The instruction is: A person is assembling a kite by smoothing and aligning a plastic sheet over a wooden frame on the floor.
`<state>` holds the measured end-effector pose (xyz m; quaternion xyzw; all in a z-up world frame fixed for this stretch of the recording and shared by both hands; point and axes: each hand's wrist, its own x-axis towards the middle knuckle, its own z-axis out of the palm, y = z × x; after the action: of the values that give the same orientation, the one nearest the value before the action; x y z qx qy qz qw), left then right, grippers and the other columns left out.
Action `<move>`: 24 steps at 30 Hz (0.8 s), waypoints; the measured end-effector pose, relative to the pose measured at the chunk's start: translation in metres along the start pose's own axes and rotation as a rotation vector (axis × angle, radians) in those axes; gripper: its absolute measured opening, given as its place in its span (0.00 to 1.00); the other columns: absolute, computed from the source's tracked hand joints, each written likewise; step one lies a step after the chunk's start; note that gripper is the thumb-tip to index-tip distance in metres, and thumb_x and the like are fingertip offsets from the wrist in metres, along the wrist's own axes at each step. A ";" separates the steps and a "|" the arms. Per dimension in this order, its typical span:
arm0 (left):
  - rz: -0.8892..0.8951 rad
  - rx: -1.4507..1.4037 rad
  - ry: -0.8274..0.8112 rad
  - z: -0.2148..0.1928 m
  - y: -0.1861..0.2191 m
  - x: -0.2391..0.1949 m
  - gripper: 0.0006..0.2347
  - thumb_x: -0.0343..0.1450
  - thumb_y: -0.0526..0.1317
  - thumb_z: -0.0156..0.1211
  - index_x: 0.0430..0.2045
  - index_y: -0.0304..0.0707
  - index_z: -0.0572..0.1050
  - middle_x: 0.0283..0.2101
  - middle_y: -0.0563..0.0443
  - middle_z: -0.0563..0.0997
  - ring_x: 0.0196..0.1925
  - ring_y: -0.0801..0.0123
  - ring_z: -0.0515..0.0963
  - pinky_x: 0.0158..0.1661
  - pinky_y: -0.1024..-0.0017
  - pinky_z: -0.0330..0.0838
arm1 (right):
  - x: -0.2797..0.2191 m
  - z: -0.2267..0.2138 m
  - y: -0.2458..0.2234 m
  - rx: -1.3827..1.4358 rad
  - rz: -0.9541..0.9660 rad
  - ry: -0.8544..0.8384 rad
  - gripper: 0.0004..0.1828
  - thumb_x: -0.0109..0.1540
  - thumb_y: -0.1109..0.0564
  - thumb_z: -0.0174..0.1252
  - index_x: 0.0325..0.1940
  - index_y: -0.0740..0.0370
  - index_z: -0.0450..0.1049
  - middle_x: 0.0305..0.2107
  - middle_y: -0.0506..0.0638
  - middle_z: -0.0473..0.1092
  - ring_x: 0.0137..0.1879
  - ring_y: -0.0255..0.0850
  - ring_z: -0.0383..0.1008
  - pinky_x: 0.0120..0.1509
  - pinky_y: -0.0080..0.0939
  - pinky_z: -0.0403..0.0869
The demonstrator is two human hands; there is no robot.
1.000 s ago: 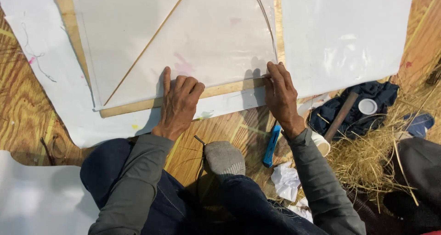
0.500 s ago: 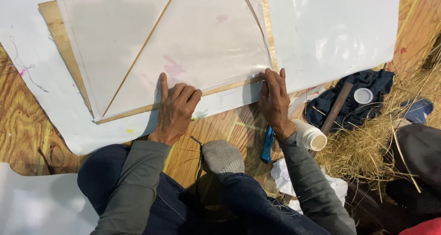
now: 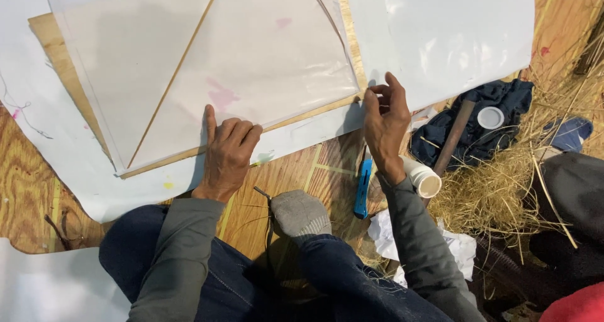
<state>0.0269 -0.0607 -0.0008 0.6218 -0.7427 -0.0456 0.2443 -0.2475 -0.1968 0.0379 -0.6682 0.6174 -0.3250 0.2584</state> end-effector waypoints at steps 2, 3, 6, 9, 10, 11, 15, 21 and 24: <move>0.000 -0.005 0.002 0.001 0.001 0.000 0.05 0.74 0.32 0.67 0.42 0.36 0.78 0.37 0.50 0.73 0.47 0.59 0.75 0.70 0.28 0.50 | 0.008 0.001 0.007 0.009 0.035 -0.007 0.25 0.70 0.58 0.63 0.69 0.70 0.66 0.41 0.63 0.76 0.41 0.51 0.79 0.44 0.50 0.80; -0.003 -0.009 0.005 0.001 0.000 0.000 0.06 0.74 0.31 0.67 0.42 0.36 0.78 0.37 0.50 0.73 0.47 0.59 0.75 0.70 0.28 0.50 | 0.012 0.002 0.011 0.020 0.068 -0.017 0.27 0.69 0.57 0.64 0.68 0.71 0.66 0.39 0.62 0.76 0.40 0.48 0.77 0.44 0.48 0.80; 0.004 -0.021 0.007 0.001 0.001 0.000 0.06 0.74 0.31 0.67 0.43 0.35 0.78 0.37 0.50 0.73 0.47 0.58 0.75 0.70 0.28 0.50 | 0.013 0.010 0.015 0.023 0.121 -0.014 0.37 0.66 0.51 0.71 0.71 0.71 0.63 0.35 0.56 0.74 0.38 0.43 0.73 0.42 0.44 0.76; 0.006 -0.026 0.008 0.000 0.001 0.000 0.06 0.74 0.31 0.67 0.43 0.35 0.78 0.37 0.49 0.73 0.47 0.58 0.75 0.70 0.27 0.50 | 0.013 0.015 0.022 0.041 0.157 -0.039 0.43 0.63 0.52 0.73 0.73 0.70 0.59 0.35 0.55 0.72 0.39 0.44 0.74 0.43 0.47 0.75; 0.005 -0.026 0.006 0.000 0.001 0.000 0.06 0.74 0.31 0.67 0.43 0.35 0.78 0.37 0.49 0.73 0.47 0.58 0.75 0.70 0.27 0.50 | 0.011 0.015 0.024 0.042 0.159 -0.040 0.43 0.63 0.52 0.73 0.73 0.70 0.59 0.35 0.55 0.72 0.39 0.44 0.74 0.43 0.47 0.75; 0.007 -0.017 0.008 0.000 0.001 0.000 0.06 0.74 0.31 0.67 0.43 0.35 0.78 0.37 0.50 0.73 0.47 0.58 0.75 0.70 0.27 0.50 | 0.010 0.015 0.026 0.047 0.163 -0.033 0.42 0.63 0.52 0.73 0.73 0.69 0.59 0.35 0.55 0.72 0.39 0.43 0.74 0.43 0.47 0.75; 0.012 -0.016 0.010 0.001 0.001 -0.002 0.06 0.74 0.32 0.67 0.43 0.35 0.78 0.37 0.49 0.73 0.48 0.58 0.75 0.70 0.27 0.49 | 0.008 0.018 0.035 0.060 0.168 -0.013 0.43 0.62 0.51 0.74 0.74 0.67 0.59 0.36 0.53 0.72 0.39 0.41 0.72 0.44 0.45 0.73; 0.015 -0.003 0.021 0.002 0.001 -0.004 0.06 0.73 0.31 0.67 0.42 0.35 0.78 0.37 0.49 0.73 0.48 0.58 0.75 0.71 0.27 0.49 | 0.011 0.015 0.007 0.067 0.125 -0.028 0.33 0.63 0.60 0.68 0.70 0.69 0.64 0.37 0.56 0.75 0.39 0.43 0.76 0.42 0.43 0.75; 0.011 -0.006 0.029 0.006 0.000 -0.006 0.07 0.73 0.31 0.67 0.42 0.36 0.78 0.37 0.50 0.73 0.48 0.58 0.75 0.71 0.28 0.50 | 0.016 0.018 0.015 0.056 0.134 -0.034 0.31 0.63 0.61 0.68 0.68 0.70 0.67 0.35 0.57 0.76 0.38 0.43 0.77 0.41 0.42 0.76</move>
<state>0.0247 -0.0564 -0.0076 0.6175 -0.7424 -0.0374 0.2573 -0.2436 -0.2148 0.0167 -0.6235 0.6468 -0.3127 0.3085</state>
